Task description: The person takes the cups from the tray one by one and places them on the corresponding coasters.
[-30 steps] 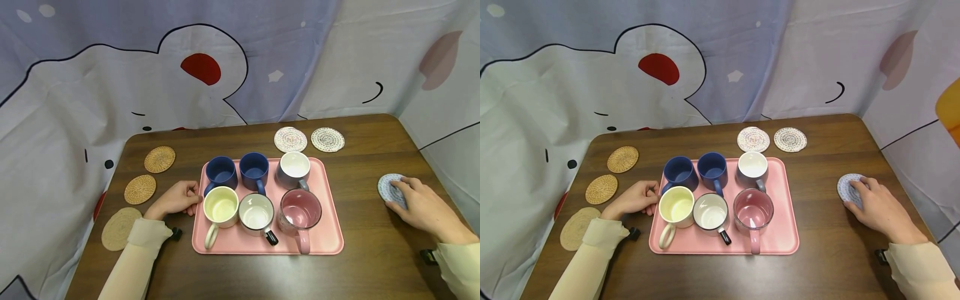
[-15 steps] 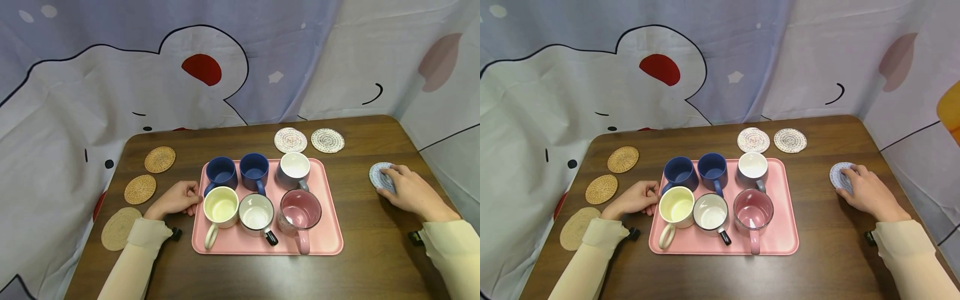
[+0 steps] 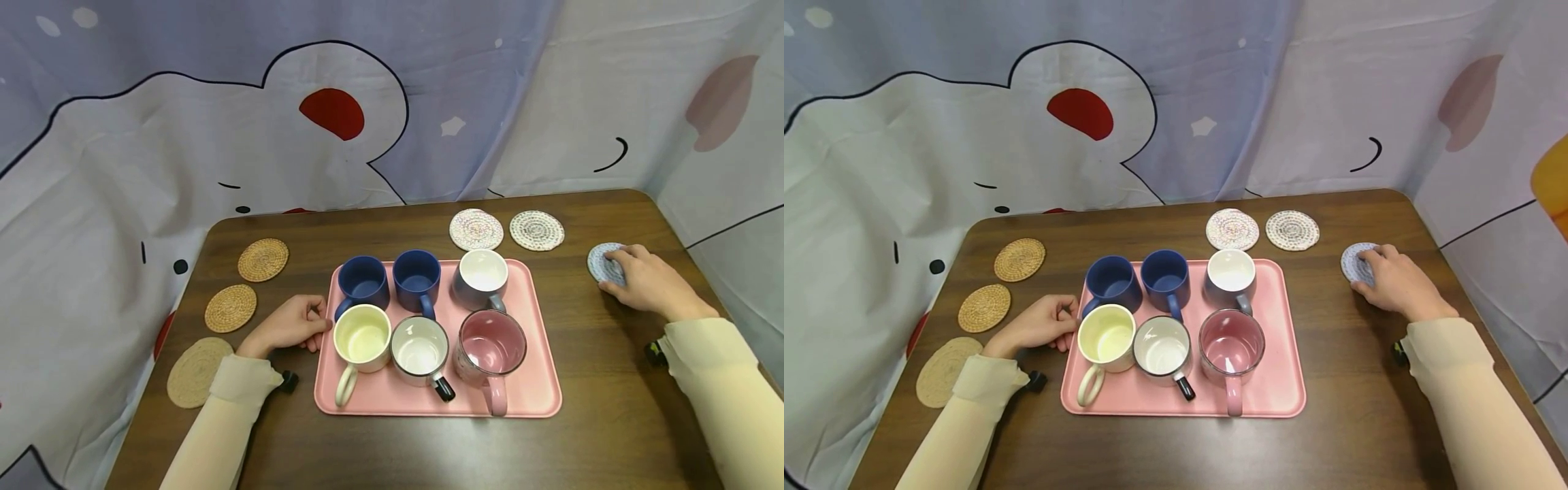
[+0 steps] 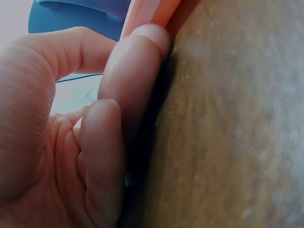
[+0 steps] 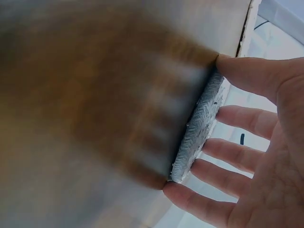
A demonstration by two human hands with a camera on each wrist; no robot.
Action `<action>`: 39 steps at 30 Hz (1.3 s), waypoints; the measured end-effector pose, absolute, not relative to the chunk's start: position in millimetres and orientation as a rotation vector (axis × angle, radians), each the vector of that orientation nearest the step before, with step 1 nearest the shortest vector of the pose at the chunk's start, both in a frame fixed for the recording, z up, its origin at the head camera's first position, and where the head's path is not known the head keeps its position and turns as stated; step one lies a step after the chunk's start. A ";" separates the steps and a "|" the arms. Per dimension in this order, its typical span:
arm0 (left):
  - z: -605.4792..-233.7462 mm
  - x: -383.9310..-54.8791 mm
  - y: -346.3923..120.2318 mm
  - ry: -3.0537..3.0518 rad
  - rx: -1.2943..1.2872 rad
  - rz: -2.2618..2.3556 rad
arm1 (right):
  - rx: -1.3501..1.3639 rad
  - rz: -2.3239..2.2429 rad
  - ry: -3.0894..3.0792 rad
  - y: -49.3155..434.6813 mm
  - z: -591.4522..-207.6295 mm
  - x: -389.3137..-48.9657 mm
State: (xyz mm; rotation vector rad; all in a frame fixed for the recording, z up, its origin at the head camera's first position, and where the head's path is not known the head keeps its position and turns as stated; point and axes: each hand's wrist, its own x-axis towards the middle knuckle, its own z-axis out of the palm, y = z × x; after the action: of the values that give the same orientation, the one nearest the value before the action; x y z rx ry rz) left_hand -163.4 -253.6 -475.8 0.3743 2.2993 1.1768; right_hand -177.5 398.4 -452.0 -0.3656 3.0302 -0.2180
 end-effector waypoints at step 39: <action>-475.4 -163.9 -253.7 2.287 0.383 1.186 | -0.211 -0.209 2.857 391.3 -433.4 -245.9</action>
State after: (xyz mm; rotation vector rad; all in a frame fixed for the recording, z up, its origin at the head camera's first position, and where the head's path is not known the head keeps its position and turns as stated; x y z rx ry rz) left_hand -163.9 -253.7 -475.4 0.3826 2.2873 1.1863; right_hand -245.9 391.3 -433.4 -0.2113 2.8567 -0.2095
